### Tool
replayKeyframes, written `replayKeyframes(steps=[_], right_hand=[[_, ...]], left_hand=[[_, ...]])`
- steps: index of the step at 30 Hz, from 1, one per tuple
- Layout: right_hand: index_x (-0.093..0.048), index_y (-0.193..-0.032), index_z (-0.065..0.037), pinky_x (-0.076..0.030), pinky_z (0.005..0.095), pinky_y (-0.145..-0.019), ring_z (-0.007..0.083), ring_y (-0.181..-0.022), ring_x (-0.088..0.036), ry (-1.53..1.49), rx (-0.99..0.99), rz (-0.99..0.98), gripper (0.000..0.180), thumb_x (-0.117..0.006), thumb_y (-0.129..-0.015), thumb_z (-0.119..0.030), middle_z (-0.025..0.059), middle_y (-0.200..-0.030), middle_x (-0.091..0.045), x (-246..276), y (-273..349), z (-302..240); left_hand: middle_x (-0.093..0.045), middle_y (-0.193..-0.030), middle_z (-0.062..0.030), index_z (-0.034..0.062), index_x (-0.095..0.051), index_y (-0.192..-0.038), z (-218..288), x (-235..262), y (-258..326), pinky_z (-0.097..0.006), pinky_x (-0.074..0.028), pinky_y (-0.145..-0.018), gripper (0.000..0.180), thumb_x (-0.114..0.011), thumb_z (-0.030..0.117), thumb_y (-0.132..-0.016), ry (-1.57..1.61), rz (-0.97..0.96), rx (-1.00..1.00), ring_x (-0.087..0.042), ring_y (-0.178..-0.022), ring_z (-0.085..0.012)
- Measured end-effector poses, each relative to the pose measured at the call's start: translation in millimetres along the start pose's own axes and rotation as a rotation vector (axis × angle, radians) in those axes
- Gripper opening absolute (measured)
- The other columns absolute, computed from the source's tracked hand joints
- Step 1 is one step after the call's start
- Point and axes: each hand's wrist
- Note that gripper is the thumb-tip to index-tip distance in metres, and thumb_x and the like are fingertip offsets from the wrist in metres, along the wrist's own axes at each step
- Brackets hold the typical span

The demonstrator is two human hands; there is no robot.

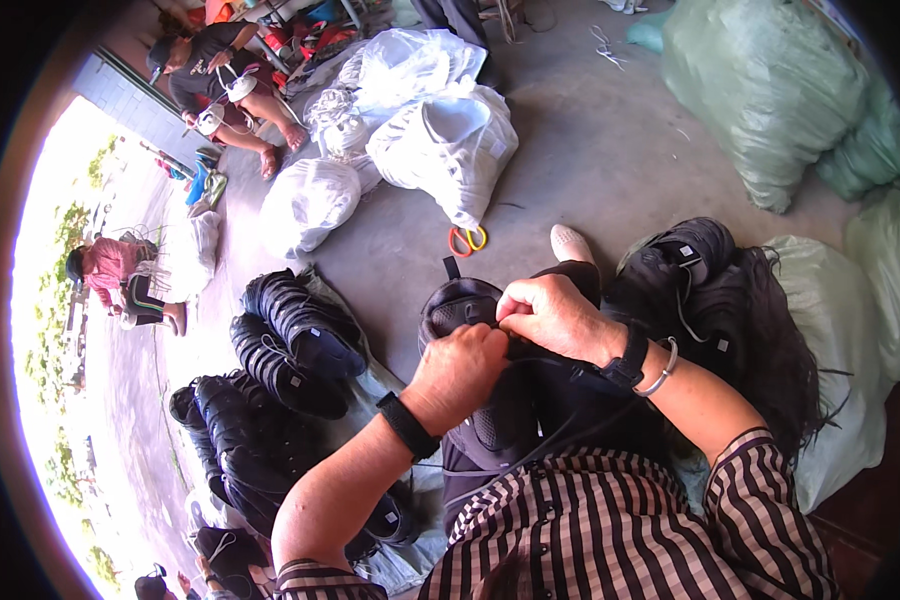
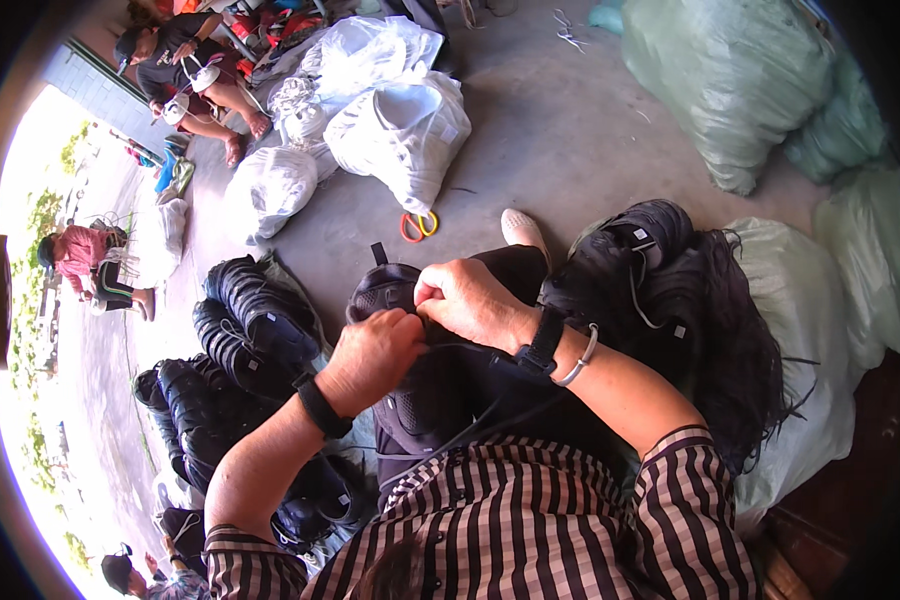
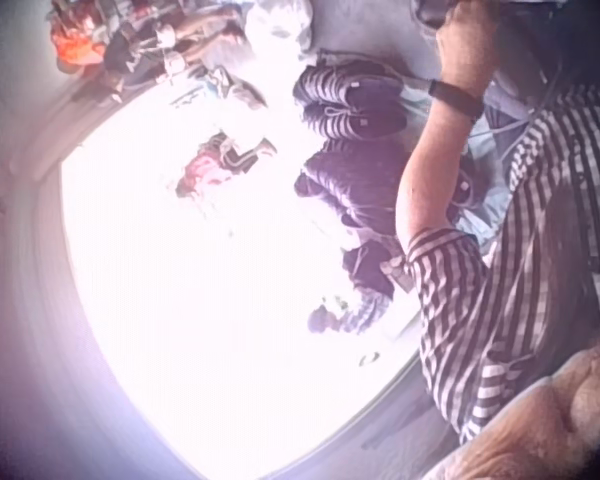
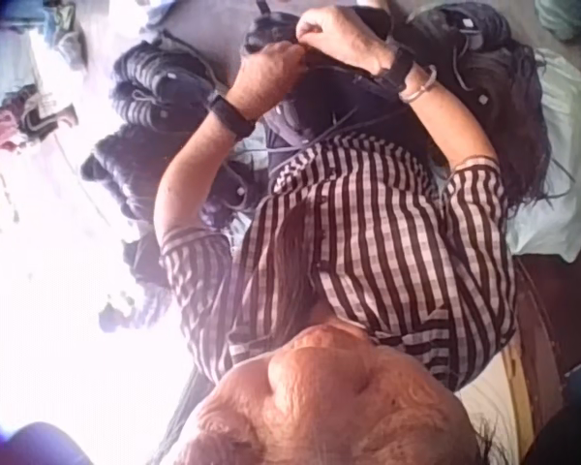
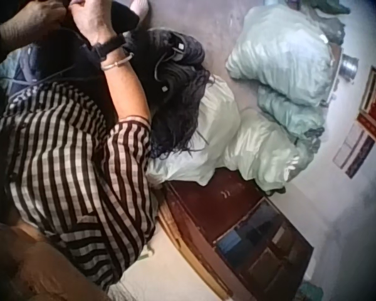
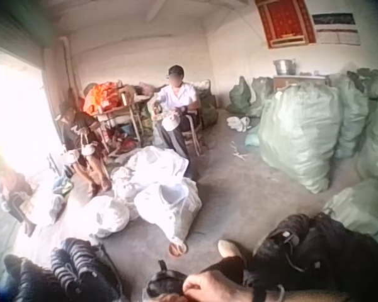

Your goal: Threading laces through the eyelets of black sneakers and tying them.

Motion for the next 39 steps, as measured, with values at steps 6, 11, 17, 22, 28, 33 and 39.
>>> replayKeyframes(steps=[6, 11, 17, 22, 28, 33, 39], right_hand=[[-0.061, -0.078, 0.0, -0.049, 0.0308, -0.065, 0.023, -0.072, -0.064, 0.093, 0.232, 0.054, 0.008, -0.066, -0.075, -0.005, 0.0127, -0.079, -0.061, -5.0, -1.0, 9.6], [-0.059, -0.08, -0.001, -0.049, 0.0279, -0.065, 0.0141, -0.069, -0.061, 0.008, 0.135, 0.025, 0.011, -0.068, -0.075, -0.001, 0.0068, -0.073, -0.06, -7.9, 1.6, 3.3], [-0.059, -0.078, -0.003, -0.049, 0.0319, -0.065, 0.0228, -0.072, -0.06, 0.261, 0.282, 0.095, 0.011, -0.068, -0.072, -0.002, 0.0084, -0.078, -0.056, -14.9, 13.3, 5.0], [-0.057, -0.074, -0.005, -0.048, 0.0368, -0.067, 0.027, -0.079, -0.057, 0.514, 0.42, 0.054, 0.009, -0.065, -0.071, -0.003, 0.0087, -0.08, -0.05, -19.7, 7.3, -0.6], [-0.055, -0.073, -0.001, -0.049, 0.0368, -0.07, 0.0292, -0.081, -0.056, 0.689, 0.462, -0.089, 0.004, -0.059, -0.072, -0.001, 0.0125, -0.081, -0.05, -20.2, 3.1, -9.4], [-0.056, -0.071, -0.002, -0.049, 0.0379, -0.07, 0.0291, -0.081, -0.057, 0.648, 0.393, -0.056, 0.006, -0.061, -0.073, -0.003, 0.0119, -0.081, -0.051, -24.9, 0.6, -6.1], [-0.057, -0.072, -0.004, -0.048, 0.0376, -0.068, 0.0278, -0.079, -0.057, 0.627, 0.374, 0.026, 0.006, -0.063, -0.073, -0.004, 0.0098, -0.08, -0.051, -36.5, 5.1, -6.1]], left_hand=[[-0.059, -0.081, -0.0078, 0.0061, -0.06, -0.089, 53.1, -8.9, 28.1, -0.035, -0.052, -0.066, 0.014, -0.067, 0.009, -0.077, 0.599, -0.001, -0.311, -0.061, -0.075, -0.0263], [-0.059, -0.08, -0.0057, 0.0087, -0.062, -0.1, 56.5, -5.9, 15.2, -0.032, -0.052, -0.066, 0.028, -0.07, 0.009, -0.072, 0.376, 0.076, -0.203, -0.062, -0.074, -0.0231], [-0.059, -0.081, -0.0039, 0.0123, -0.062, -0.084, -11.7, 32.7, 3.3, -0.038, -0.044, -0.075, 0.018, -0.071, 0.013, -0.069, 0.012, 0.433, 0.046, -0.055, -0.083, -0.0256], [-0.055, -0.079, -0.0041, 0.0113, -0.062, -0.075, -29.8, 28.7, 12.0, -0.038, -0.045, -0.077, 0.015, -0.073, 0.018, -0.068, -0.14, 0.171, 0.02, -0.052, -0.089, -0.0262], [-0.056, -0.08, -0.0038, 0.0094, -0.063, -0.068, -32.3, 22.0, 13.9, -0.039, -0.047, -0.076, 0.012, -0.07, 0.019, -0.068, -0.049, 0.115, 0.084, -0.05, -0.092, -0.0273], [-0.056, -0.081, -0.0032, 0.0093, -0.064, -0.067, -35.2, 17.4, 14.8, -0.038, -0.049, -0.074, 0.011, -0.07, 0.019, -0.067, 0.001, 0.128, 0.105, -0.05, -0.094, -0.0278], [-0.056, -0.083, -0.003, 0.0095, -0.064, -0.067, -35.7, 15.4, 17.9, -0.038, -0.05, -0.073, 0.011, -0.071, 0.018, -0.067, 0.059, 0.11, 0.154, -0.049, -0.096, -0.0287]])
Point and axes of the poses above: each hand's wrist, its own y-axis away from the middle knuckle, its own x-axis out of the back of the hand, z = x × y
